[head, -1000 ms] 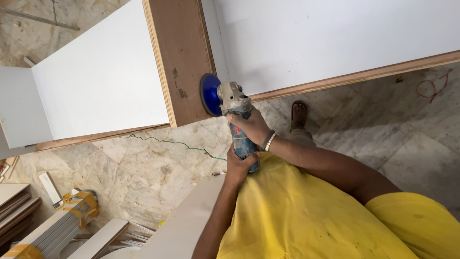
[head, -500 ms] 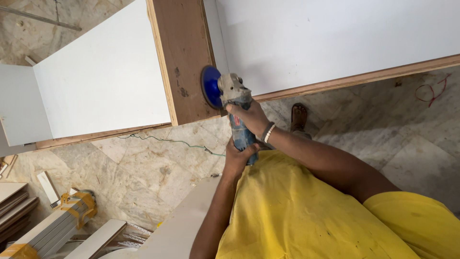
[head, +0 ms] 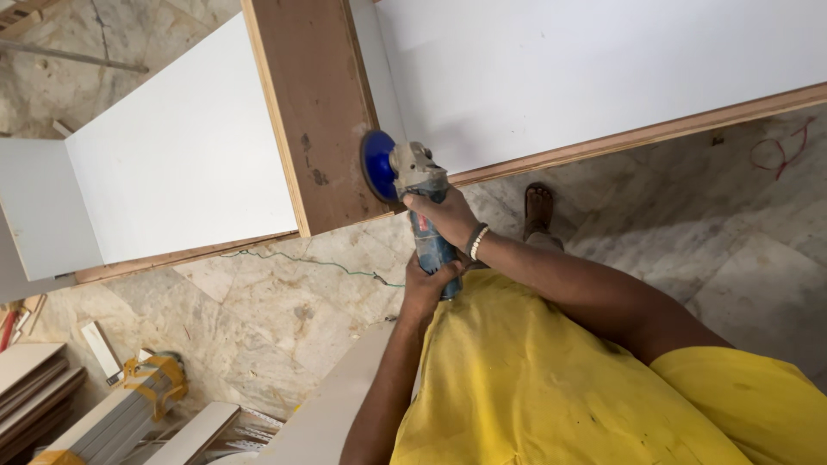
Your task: The person uses a power sander to smooth the edges of several wooden panels, then moves and stacks the panels together on the floor.
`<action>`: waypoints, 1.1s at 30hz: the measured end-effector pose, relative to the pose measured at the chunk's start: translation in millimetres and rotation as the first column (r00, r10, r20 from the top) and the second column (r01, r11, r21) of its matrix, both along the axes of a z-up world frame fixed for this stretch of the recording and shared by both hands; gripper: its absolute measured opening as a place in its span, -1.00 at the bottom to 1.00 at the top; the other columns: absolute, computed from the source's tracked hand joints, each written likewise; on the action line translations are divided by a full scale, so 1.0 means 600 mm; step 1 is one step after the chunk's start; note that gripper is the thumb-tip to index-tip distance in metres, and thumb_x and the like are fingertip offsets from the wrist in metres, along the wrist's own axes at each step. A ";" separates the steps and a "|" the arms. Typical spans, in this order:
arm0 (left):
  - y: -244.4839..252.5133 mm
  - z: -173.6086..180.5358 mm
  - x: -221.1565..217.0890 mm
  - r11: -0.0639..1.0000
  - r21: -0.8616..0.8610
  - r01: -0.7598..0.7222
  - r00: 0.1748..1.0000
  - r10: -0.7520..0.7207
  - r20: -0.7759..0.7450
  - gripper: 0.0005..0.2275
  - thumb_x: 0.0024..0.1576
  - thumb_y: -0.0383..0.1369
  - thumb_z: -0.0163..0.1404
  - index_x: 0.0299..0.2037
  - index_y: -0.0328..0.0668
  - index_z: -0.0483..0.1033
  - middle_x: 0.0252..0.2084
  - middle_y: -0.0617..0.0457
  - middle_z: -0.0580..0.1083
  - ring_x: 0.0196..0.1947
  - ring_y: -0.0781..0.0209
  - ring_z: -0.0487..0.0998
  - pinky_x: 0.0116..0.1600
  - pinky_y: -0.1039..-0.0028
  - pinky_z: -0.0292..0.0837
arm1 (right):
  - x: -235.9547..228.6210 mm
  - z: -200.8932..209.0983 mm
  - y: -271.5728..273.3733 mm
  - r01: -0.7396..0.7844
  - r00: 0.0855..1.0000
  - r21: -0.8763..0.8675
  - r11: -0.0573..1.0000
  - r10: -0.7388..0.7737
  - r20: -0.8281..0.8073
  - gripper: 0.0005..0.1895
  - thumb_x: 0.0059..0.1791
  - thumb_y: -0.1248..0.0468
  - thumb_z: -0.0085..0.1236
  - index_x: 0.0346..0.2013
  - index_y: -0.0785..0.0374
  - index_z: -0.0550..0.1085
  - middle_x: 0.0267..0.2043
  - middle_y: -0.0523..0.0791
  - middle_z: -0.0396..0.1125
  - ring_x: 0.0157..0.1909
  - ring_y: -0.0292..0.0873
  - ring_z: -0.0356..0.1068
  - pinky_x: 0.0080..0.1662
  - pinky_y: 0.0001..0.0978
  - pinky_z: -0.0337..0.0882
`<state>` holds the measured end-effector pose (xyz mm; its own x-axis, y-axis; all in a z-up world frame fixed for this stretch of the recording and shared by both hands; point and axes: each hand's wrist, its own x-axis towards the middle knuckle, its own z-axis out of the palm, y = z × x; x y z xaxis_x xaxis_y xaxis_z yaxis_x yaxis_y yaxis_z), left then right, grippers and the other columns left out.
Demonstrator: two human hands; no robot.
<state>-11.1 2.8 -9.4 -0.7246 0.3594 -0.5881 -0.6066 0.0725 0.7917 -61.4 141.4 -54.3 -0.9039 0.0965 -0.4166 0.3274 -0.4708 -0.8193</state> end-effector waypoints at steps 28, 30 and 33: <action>0.028 0.015 -0.043 0.999 -0.035 -0.037 0.998 0.035 -0.043 -0.63 -0.02 -0.42 0.22 -0.04 -0.39 0.42 -0.33 -0.01 0.55 -0.39 0.25 0.57 -0.28 0.44 0.53 | -0.056 0.008 0.020 -0.020 0.999 0.035 0.999 0.020 0.027 -0.56 -0.06 -0.01 0.31 -0.15 0.30 0.51 -0.34 -0.12 0.47 -0.31 -0.25 0.49 -0.23 -0.38 0.53; 0.017 0.013 -0.034 0.999 -0.020 -0.032 0.997 0.030 -0.073 -0.62 -0.02 -0.43 0.24 -0.03 -0.39 0.43 -0.29 0.01 0.55 -0.35 0.27 0.58 -0.22 0.45 0.54 | -0.047 0.007 0.012 -0.007 1.000 0.070 0.998 0.007 0.007 -0.58 -0.05 0.01 0.31 -0.15 0.30 0.51 -0.31 -0.13 0.46 -0.28 -0.27 0.48 -0.20 -0.40 0.52; 0.010 0.000 -0.012 0.998 0.047 -0.041 0.998 0.043 -0.035 -0.63 0.00 -0.45 0.24 -0.02 -0.41 0.44 -0.26 -0.03 0.58 -0.33 0.23 0.61 -0.15 0.44 0.57 | -0.020 0.009 0.003 0.009 1.000 0.076 0.997 -0.011 0.020 -0.59 -0.05 0.04 0.29 -0.11 0.29 0.50 -0.27 -0.15 0.47 -0.25 -0.30 0.49 -0.18 -0.43 0.51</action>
<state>-18.4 8.6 -9.2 -0.7598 0.3548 -0.5448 -0.5795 0.0103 0.8149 -73.4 142.9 -49.0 -0.8942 0.1377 -0.4260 0.3399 -0.4105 -0.8462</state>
